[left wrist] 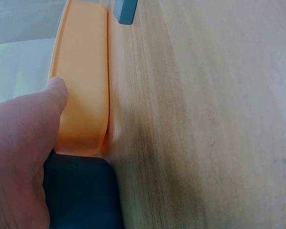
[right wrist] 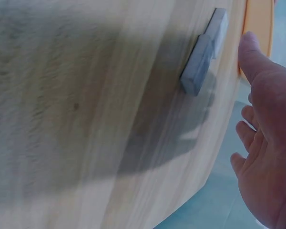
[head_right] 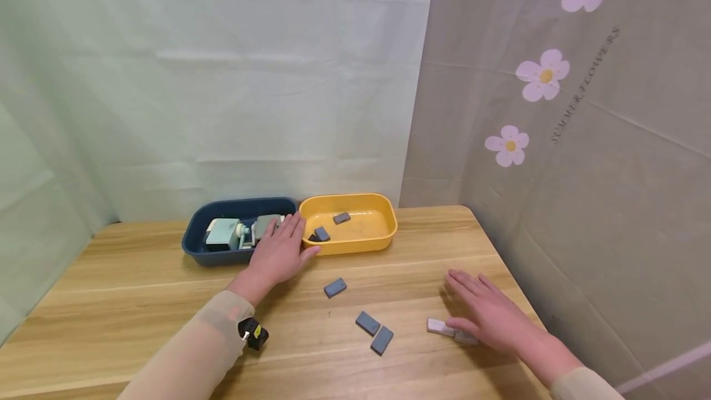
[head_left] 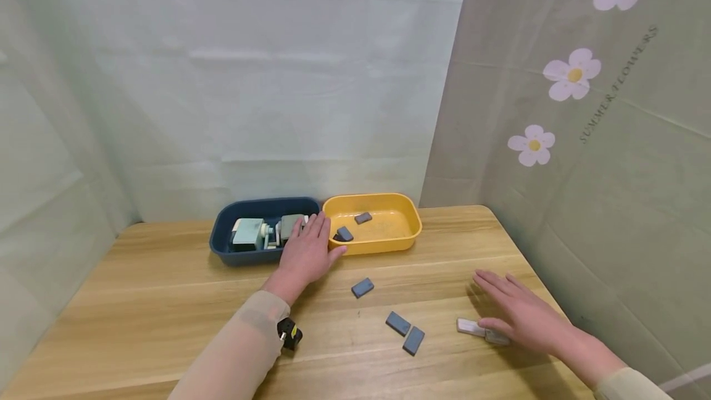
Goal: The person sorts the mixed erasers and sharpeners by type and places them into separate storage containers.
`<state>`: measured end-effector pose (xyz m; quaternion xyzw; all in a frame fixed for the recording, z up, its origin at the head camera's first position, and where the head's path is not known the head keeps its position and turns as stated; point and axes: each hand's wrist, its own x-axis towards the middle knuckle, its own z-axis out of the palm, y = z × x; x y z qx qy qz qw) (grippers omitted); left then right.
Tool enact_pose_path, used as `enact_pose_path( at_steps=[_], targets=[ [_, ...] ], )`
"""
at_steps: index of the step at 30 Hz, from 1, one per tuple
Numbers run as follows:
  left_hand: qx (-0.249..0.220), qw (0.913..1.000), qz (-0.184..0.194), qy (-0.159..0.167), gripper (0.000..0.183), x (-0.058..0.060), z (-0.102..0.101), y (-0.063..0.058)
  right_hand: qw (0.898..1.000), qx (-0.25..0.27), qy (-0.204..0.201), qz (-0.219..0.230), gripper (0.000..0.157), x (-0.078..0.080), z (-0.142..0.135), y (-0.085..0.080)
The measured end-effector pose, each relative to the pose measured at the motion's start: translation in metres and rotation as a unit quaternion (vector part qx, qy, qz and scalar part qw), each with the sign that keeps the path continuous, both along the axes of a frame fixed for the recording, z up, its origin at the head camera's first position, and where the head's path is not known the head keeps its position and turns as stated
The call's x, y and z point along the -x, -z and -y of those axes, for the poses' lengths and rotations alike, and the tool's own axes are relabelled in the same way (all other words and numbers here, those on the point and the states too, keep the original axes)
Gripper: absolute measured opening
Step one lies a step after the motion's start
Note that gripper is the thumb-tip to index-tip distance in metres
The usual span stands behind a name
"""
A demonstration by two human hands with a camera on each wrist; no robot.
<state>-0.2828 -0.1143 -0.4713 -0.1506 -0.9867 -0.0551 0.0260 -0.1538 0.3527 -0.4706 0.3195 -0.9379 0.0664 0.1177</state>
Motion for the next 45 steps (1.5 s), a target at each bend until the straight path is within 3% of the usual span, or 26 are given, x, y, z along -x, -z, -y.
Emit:
enact_pose_path(
  at_steps=[11,21,26,35,45],
  targets=[
    [0.004,1.0000,-0.002,-0.002,0.093,-0.001,0.000,-0.001,1.000,0.010,0.003,0.012,0.080,-0.015,-0.014,0.006],
    [0.002,1.0000,-0.008,-0.001,0.094,-0.001,0.000,0.001,0.999,0.022,0.005,0.036,0.039,-0.020,-0.020,0.011],
    [0.000,1.0000,-0.007,-0.001,0.094,-0.001,0.000,0.001,0.998,0.025,-0.003,0.056,0.027,-0.020,-0.021,0.010],
    [0.000,1.0000,-0.008,-0.004,0.094,-0.001,0.000,0.000,0.998,0.036,-0.032,0.034,0.032,-0.018,-0.018,0.015],
    [0.001,0.9999,-0.011,-0.003,0.094,-0.001,0.000,0.001,0.999,0.024,-0.006,0.038,0.024,-0.013,0.001,0.013]
  ],
)
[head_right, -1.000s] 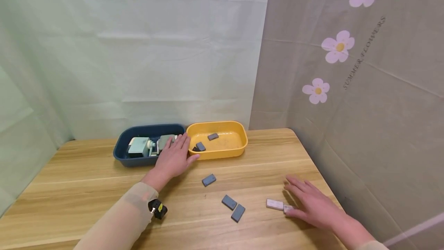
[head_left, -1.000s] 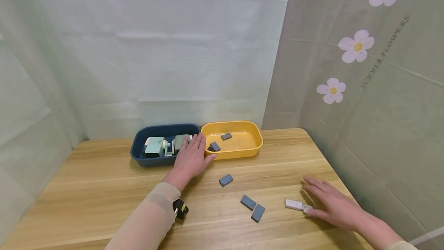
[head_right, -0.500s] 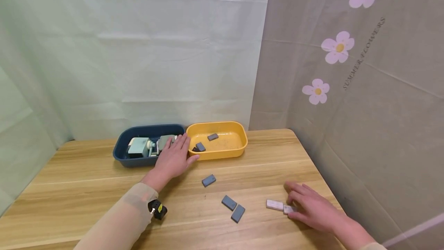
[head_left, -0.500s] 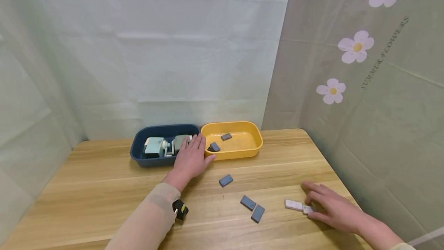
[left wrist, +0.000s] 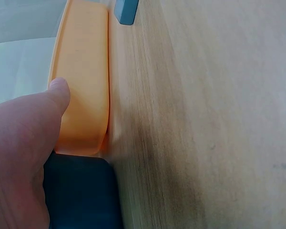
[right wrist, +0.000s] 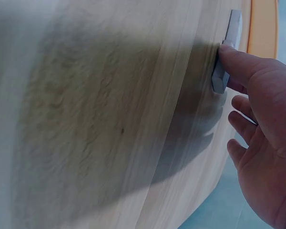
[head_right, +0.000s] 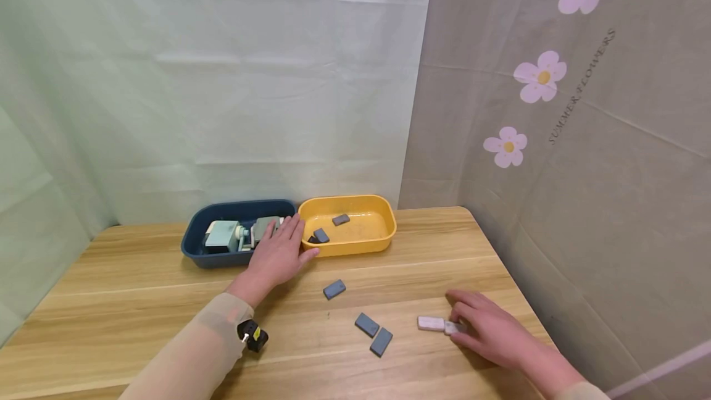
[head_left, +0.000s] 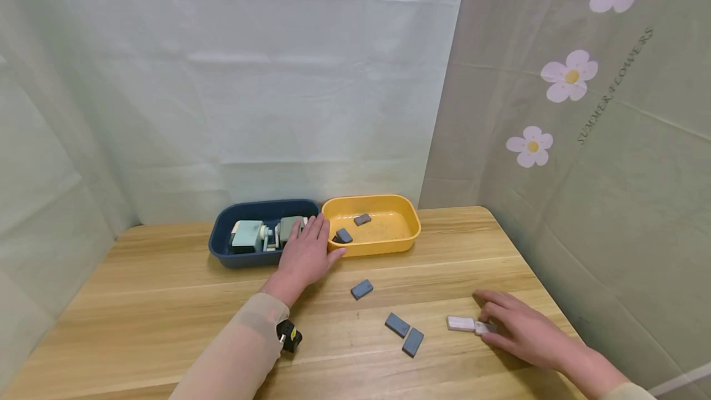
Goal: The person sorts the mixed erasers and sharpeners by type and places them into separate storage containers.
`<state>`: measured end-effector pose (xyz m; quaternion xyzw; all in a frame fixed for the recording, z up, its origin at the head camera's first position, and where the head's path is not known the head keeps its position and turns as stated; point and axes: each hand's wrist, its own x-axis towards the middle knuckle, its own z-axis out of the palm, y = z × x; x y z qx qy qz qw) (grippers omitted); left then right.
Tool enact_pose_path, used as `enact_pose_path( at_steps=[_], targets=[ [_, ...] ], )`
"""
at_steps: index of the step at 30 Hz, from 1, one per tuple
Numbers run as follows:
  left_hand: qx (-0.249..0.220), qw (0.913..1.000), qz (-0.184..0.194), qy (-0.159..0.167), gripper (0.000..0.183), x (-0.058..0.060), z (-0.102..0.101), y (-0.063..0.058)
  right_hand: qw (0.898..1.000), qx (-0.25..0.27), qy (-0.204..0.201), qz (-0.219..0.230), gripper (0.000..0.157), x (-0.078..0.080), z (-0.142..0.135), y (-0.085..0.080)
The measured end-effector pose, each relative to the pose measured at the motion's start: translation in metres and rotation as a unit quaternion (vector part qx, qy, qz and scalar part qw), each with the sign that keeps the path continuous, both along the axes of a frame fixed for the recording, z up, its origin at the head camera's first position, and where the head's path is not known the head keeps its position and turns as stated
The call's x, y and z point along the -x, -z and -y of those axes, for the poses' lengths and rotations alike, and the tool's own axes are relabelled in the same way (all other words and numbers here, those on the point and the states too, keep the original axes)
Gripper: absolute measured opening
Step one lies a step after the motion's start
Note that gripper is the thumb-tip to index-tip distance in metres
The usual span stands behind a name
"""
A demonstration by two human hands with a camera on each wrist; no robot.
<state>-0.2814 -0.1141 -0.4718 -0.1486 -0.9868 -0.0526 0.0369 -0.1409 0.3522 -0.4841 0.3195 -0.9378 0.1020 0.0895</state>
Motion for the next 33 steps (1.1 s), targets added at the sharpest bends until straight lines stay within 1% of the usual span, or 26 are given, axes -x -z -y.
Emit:
enact_pose_path(
  at_steps=[7,13,16,20,23,28,33],
  targets=[
    [-0.002,1.0000,0.000,-0.001,0.094,0.000,0.000,0.000,1.000,0.010,-0.008,0.009,0.022,0.009,0.015,-0.001],
    [-0.004,1.0000,-0.001,-0.001,0.094,0.000,0.000,0.000,0.999,0.008,0.001,0.037,0.018,0.016,0.029,-0.005],
    [-0.006,1.0000,0.000,0.000,0.093,0.000,0.000,0.001,0.999,0.008,-0.002,0.037,0.017,0.020,0.035,-0.006],
    [-0.007,1.0000,-0.001,-0.001,0.093,0.000,0.001,0.001,1.000,0.007,-0.005,0.025,0.020,0.026,0.043,-0.003],
    [-0.007,1.0000,-0.002,-0.001,0.093,0.000,0.000,0.002,1.000,0.004,0.000,0.023,0.020,0.029,0.047,-0.002],
    [-0.005,1.0000,-0.001,-0.001,0.093,0.000,-0.001,0.002,1.000,0.000,0.008,0.029,0.021,0.029,0.048,-0.001],
    [-0.002,1.0000,-0.004,-0.004,0.094,0.000,-0.001,0.002,1.000,0.006,-0.004,0.012,0.024,0.028,0.045,-0.003]
  ],
)
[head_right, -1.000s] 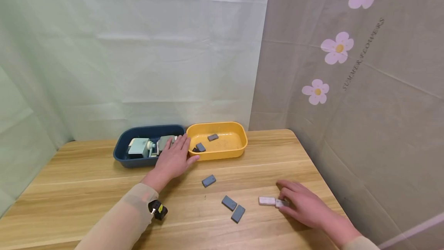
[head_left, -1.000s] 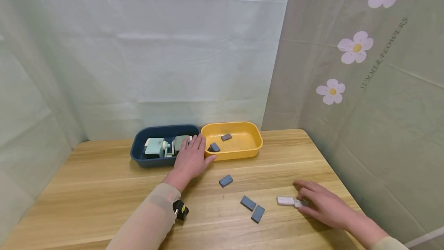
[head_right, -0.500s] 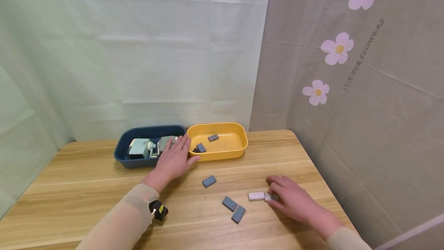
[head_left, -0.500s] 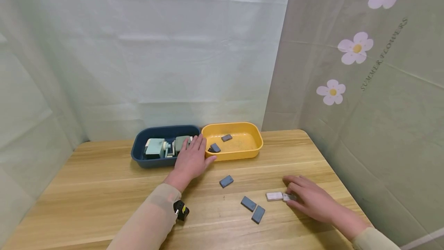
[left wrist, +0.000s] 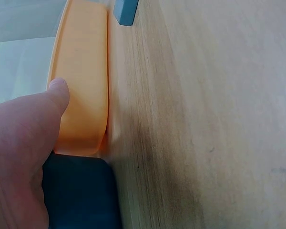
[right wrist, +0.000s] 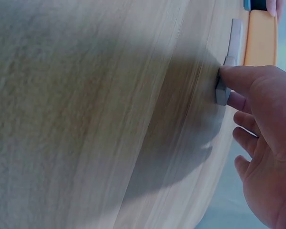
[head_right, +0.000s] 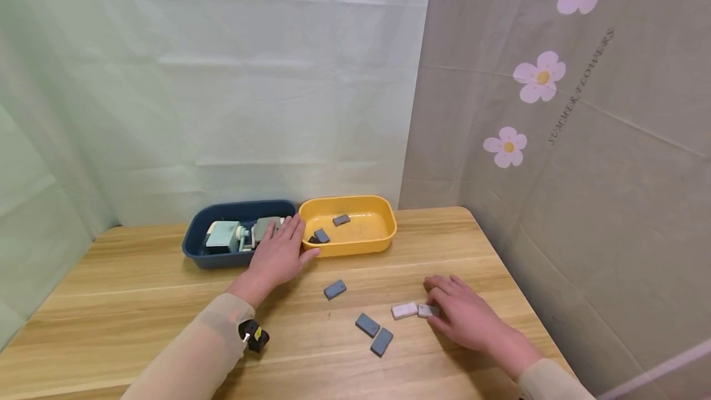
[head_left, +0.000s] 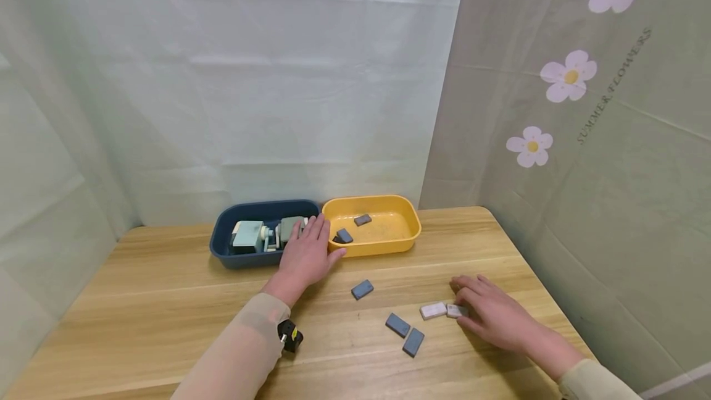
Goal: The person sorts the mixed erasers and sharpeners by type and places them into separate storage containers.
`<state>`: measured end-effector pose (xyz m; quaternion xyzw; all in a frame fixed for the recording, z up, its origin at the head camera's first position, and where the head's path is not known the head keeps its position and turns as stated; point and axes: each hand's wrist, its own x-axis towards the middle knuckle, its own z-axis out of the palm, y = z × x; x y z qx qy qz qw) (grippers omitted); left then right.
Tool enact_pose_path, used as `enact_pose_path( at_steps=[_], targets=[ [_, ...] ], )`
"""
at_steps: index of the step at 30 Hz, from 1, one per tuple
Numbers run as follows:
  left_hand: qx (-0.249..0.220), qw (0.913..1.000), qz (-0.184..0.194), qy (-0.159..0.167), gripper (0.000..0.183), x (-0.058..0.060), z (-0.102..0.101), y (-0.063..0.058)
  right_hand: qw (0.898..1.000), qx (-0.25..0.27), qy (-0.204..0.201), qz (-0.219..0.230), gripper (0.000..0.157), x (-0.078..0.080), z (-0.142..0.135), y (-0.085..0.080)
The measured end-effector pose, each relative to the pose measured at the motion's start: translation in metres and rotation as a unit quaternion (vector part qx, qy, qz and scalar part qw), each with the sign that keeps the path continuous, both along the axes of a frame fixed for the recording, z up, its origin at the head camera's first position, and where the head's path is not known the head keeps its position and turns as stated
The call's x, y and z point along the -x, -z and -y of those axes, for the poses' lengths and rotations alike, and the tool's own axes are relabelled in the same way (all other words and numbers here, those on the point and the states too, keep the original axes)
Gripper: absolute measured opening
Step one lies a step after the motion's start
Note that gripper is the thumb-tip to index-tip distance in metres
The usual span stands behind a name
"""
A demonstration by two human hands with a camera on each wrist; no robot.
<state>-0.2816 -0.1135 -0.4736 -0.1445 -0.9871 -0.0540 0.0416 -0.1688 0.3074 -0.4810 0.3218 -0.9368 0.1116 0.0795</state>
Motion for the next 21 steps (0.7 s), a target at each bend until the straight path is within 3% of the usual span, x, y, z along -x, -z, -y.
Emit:
enact_pose_path(
  at_steps=[13,21],
  targets=[
    [0.000,1.0000,0.005,0.000,0.094,0.001,0.001,-0.001,1.000,-0.005,0.003,-0.010,0.023,0.003,-0.003,-0.003],
    [-0.002,1.0000,0.005,-0.002,0.094,0.000,0.000,-0.001,1.000,-0.005,0.020,-0.011,0.018,0.009,0.000,-0.019]
  ],
)
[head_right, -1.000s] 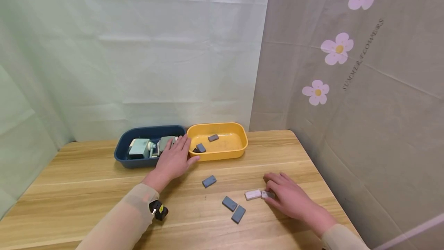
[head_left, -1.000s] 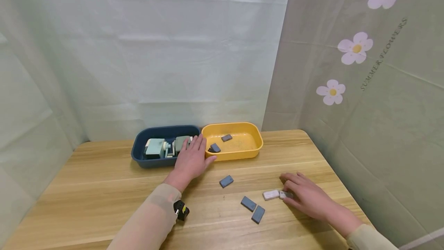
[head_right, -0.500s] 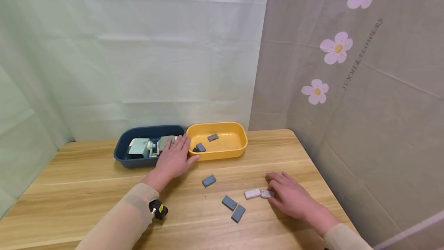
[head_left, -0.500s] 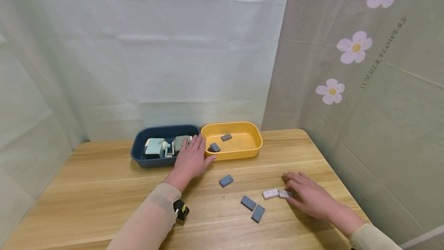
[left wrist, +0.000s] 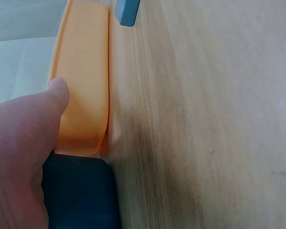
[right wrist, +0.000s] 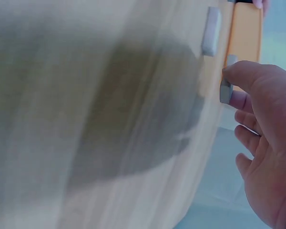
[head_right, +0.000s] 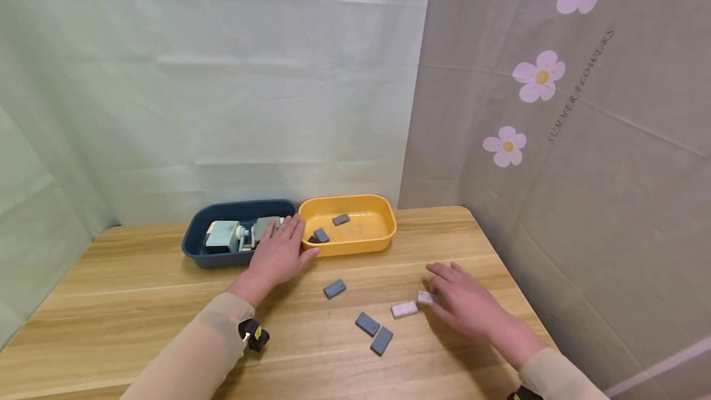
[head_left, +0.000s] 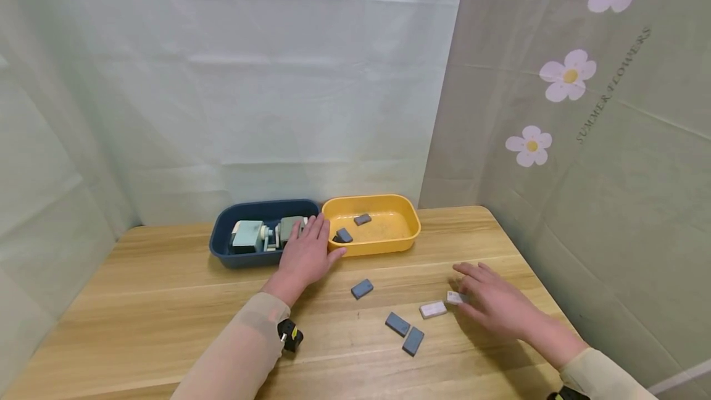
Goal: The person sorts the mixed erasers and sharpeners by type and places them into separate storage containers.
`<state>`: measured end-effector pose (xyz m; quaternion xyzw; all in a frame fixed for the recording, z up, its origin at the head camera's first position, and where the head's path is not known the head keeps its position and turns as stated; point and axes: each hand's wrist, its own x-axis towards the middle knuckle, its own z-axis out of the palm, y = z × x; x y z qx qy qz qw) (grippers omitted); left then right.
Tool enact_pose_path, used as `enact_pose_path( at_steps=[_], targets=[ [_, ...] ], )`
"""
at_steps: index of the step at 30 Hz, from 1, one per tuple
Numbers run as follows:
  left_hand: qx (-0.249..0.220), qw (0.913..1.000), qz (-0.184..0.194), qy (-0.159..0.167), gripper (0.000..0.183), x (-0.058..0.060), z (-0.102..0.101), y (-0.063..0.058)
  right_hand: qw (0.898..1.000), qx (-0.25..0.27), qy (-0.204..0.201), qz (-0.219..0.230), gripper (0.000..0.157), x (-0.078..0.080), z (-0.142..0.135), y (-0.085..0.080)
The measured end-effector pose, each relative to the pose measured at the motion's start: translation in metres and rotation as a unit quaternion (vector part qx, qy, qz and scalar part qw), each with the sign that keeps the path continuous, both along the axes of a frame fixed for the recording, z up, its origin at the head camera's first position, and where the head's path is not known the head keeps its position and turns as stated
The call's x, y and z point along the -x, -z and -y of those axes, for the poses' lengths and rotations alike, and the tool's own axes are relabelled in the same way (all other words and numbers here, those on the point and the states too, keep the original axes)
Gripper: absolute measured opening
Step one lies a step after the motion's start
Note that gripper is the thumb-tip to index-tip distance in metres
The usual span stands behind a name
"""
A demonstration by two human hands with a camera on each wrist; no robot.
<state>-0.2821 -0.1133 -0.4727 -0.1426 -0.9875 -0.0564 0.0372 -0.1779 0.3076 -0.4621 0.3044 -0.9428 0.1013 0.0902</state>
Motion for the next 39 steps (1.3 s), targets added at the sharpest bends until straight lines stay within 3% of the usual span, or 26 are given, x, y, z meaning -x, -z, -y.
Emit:
enact_pose_path(
  at_steps=[25,39],
  targets=[
    [-0.001,0.9999,0.013,-0.005,0.096,0.002,0.002,0.002,0.995,0.018,0.073,-0.059,0.019,0.046,0.044,-0.037],
    [-0.003,1.0000,0.003,-0.003,0.096,0.001,0.000,0.002,0.994,0.017,0.096,-0.054,0.019,0.072,0.065,-0.049]
  ],
)
